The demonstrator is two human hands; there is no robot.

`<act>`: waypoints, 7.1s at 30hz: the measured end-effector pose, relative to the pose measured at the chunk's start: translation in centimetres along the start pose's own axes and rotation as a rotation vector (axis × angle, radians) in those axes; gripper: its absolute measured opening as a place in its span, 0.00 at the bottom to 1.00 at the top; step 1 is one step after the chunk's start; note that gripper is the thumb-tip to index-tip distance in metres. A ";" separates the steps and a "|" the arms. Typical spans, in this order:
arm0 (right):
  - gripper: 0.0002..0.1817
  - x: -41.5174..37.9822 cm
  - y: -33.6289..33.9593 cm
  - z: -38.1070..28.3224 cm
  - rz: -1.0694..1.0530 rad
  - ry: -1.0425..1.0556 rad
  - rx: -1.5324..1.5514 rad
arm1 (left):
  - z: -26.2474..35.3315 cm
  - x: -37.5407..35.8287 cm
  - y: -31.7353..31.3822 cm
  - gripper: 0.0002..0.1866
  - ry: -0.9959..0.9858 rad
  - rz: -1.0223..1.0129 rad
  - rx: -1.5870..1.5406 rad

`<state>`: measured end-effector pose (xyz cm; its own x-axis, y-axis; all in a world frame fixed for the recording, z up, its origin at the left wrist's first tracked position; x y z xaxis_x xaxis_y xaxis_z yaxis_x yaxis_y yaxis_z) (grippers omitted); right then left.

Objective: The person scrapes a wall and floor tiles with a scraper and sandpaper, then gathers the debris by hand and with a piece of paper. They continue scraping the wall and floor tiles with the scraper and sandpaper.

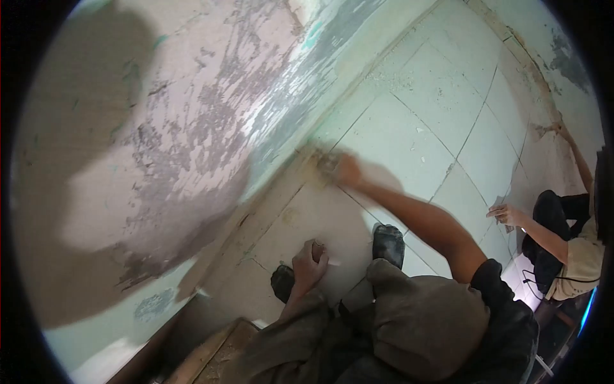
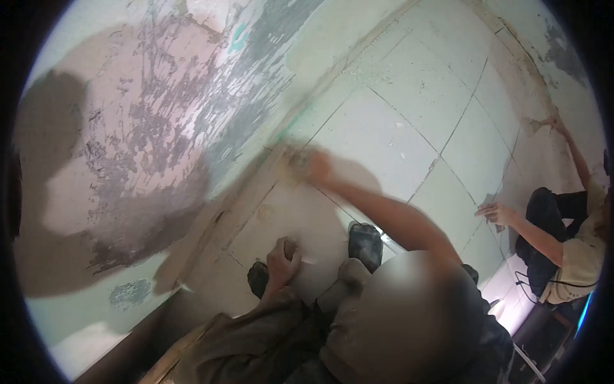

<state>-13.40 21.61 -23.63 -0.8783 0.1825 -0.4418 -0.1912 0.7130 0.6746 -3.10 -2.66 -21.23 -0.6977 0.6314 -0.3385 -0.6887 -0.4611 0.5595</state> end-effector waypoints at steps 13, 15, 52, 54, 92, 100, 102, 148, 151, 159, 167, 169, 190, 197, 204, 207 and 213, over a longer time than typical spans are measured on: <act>0.21 -5.3 2.3 -2.2 0.099 0.184 0.203 | -0.4 0.0 -0.3 0.20 0.044 -0.011 0.002; 0.21 -3.6 3.6 -0.3 0.155 0.110 0.178 | -0.2 0.1 -0.4 0.20 0.040 -0.013 -0.014; 0.10 -6.5 12.1 2.0 0.402 -0.019 0.074 | 0.4 0.3 0.2 0.18 -0.018 0.043 -0.060; 0.09 -8.8 7.6 0.0 0.102 0.085 0.104 | 0.4 0.3 0.1 0.17 -0.011 0.030 -0.052; 0.12 -13.6 6.8 6.8 -0.303 -0.076 0.226 | -0.3 0.1 -0.2 0.18 0.082 0.019 -0.002; 0.09 -15.0 23.1 22.3 1.013 -0.608 -0.437 | -0.3 -0.1 0.0 0.17 0.079 0.024 -0.018; 0.08 -14.1 21.6 19.6 1.037 -0.496 -0.224 | 0.2 0.2 0.1 0.17 0.061 0.043 -0.060; 0.17 -13.3 1.8 8.2 0.747 -0.326 0.350 | -0.3 0.0 -0.2 0.19 0.055 0.031 -0.012; 0.15 -13.6 1.4 5.1 0.530 -0.167 0.422 | -0.2 0.0 -0.3 0.18 0.050 0.047 -0.019; 0.15 -8.0 3.7 5.4 0.439 -0.209 0.873 | 0.2 0.8 0.7 0.19 0.089 0.011 -0.081; 0.13 -9.1 2.9 2.5 0.250 0.067 0.856 | 1.2 2.3 2.3 0.23 0.397 -0.076 -0.351; 0.14 -9.0 5.0 1.6 0.257 0.107 0.926 | 3.7 3.2 1.8 0.25 0.394 -0.209 -0.501; 0.13 -4.5 11.2 -7.0 0.419 -0.157 0.830 | 6.4 11.7 -1.4 0.22 -0.330 -0.415 0.253; 0.19 -6.3 2.7 -13.7 0.917 -0.025 1.083 | 5.9 12.3 -0.9 0.18 -0.394 -0.308 0.176; 0.31 -7.3 3.3 -14.2 0.862 0.037 0.850 | 8.3 12.3 -2.4 0.25 -0.515 -0.221 0.407; 0.35 -5.5 5.1 -12.3 0.737 -0.115 0.712 | 7.9 12.6 -2.5 0.27 -0.496 -0.225 0.430; 0.35 -6.8 3.9 -15.0 0.888 -0.008 0.856 | 7.2 12.5 -2.2 0.27 -0.495 -0.178 0.435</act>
<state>-14.72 12.94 -9.10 -0.5537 0.8320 -0.0335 0.8218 0.5525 0.1394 -8.83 10.70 -21.28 -0.3370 0.9331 -0.1257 -0.5707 -0.0963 0.8155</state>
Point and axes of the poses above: each hand's wrist, its own x-axis towards the middle knuckle, its own y-axis out of the back of the hand, z = x × y, the point moved 5 cm from there along x, towards the middle knuckle, and after that the axes turned 13 degrees about -z, right-handed, at the moved point
